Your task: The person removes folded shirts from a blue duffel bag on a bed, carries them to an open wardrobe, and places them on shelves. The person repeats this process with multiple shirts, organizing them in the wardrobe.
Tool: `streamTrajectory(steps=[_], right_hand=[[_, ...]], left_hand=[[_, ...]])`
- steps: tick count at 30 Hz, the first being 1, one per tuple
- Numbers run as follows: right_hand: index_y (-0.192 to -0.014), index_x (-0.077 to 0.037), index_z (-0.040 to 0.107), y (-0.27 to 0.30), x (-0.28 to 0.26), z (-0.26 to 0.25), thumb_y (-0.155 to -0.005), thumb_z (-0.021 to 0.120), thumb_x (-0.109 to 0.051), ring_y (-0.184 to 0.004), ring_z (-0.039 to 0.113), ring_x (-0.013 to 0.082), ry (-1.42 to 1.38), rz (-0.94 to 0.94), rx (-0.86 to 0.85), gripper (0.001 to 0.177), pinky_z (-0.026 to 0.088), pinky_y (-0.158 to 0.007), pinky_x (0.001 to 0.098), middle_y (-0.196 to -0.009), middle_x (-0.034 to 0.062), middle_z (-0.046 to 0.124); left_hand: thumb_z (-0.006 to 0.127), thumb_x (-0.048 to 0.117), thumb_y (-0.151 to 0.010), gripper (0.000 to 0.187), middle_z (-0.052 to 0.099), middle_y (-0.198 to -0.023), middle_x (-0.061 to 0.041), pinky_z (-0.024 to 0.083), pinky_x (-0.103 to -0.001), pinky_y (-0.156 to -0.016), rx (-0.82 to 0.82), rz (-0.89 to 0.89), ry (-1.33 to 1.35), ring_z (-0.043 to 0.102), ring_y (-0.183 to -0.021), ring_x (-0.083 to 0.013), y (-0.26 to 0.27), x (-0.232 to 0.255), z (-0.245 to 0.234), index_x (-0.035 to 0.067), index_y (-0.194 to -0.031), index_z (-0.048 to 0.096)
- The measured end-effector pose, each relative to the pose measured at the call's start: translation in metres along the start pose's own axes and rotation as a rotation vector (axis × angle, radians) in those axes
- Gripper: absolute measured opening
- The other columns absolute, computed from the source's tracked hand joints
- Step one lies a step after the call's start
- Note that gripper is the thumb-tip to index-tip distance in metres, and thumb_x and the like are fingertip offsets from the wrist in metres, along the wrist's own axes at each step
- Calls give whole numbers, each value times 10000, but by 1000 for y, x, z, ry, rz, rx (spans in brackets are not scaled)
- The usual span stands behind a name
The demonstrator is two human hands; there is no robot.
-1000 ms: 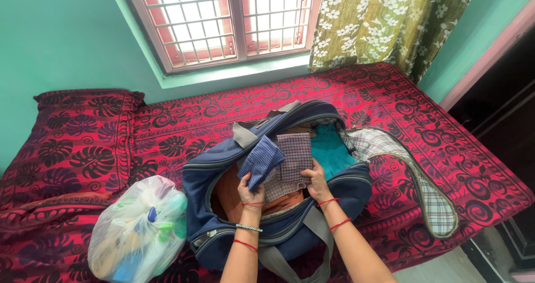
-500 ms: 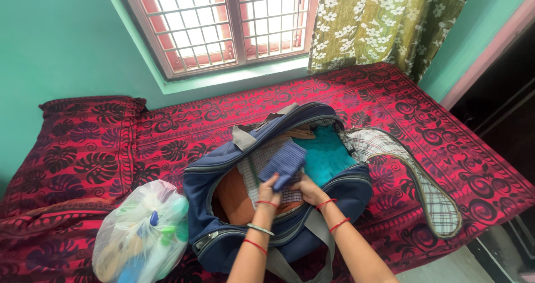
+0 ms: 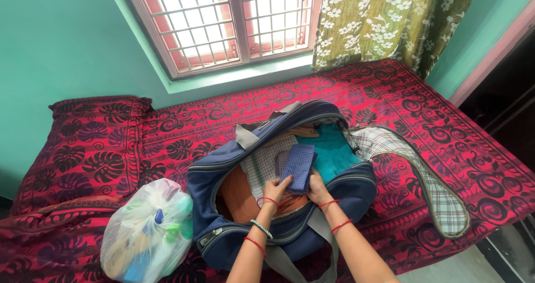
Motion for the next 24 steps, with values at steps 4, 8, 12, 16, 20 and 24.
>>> streamTrajectory(steps=[4, 8, 12, 16, 20, 24], right_hand=[[-1374, -11, 535, 1, 4, 3, -971, 453, 27, -970, 713, 248, 60, 36, -13, 413, 621, -832, 392, -1168, 139, 697], [-1364, 6, 528, 1, -2, 6, -884, 439, 153, -961, 717, 243, 25, -31, -53, 509, 623, -835, 380, -1156, 136, 694], [-1355, -5, 542, 1, -5, 12, -840, 396, 173, -934, 704, 238, 9, -61, -90, 564, 621, -823, 384, -1130, 124, 688], [-1366, -21, 527, 9, -6, 20, -910, 491, -15, -997, 695, 232, -60, 35, -79, 458, 607, -855, 376, -1172, 109, 702], [-1378, -25, 510, 24, -10, 27, -931, 675, -155, -1052, 677, 210, 103, 97, -25, 494, 597, -875, 371, -1188, 77, 687], [-1360, -27, 509, 31, -19, 38, -793, 750, 25, -1054, 697, 220, 315, 10, -75, 619, 605, -907, 366, -1175, 85, 696]], left_hand=[[804, 449, -894, 488, 730, -702, -87, 525, -235, -559, -71, 118, -330, 684, -586, -91, -5, 16, -4, -34, -842, 769], [769, 371, -876, 348, 732, -729, -43, 474, -233, -468, -73, 52, 168, 609, -524, -90, -19, -4, -1, 24, -899, 779], [792, 345, -886, 342, 729, -710, -65, 469, -240, -453, -81, 26, 240, 602, -499, -101, -21, -28, 2, 4, -883, 768], [795, 388, -892, 434, 713, -651, -111, 495, -269, -487, -79, -11, -75, 651, -520, -153, -21, -33, -5, -44, -867, 767], [838, 457, -790, 494, 747, -831, -153, 545, -352, -697, 1, 106, -399, 716, -741, -220, -21, -20, -18, -3, -960, 777], [919, 454, -645, 832, 688, -1135, -236, 607, -403, -840, 88, 128, -101, 704, -1004, -303, -26, -23, -23, -55, -1216, 591]])
Point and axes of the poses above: each hand's wrist, its own y-axis away from the middle knuckle, its own z-axis out of the palm, x = y × z, the point moved 9 cm from there along -y, towards the middle knuckle
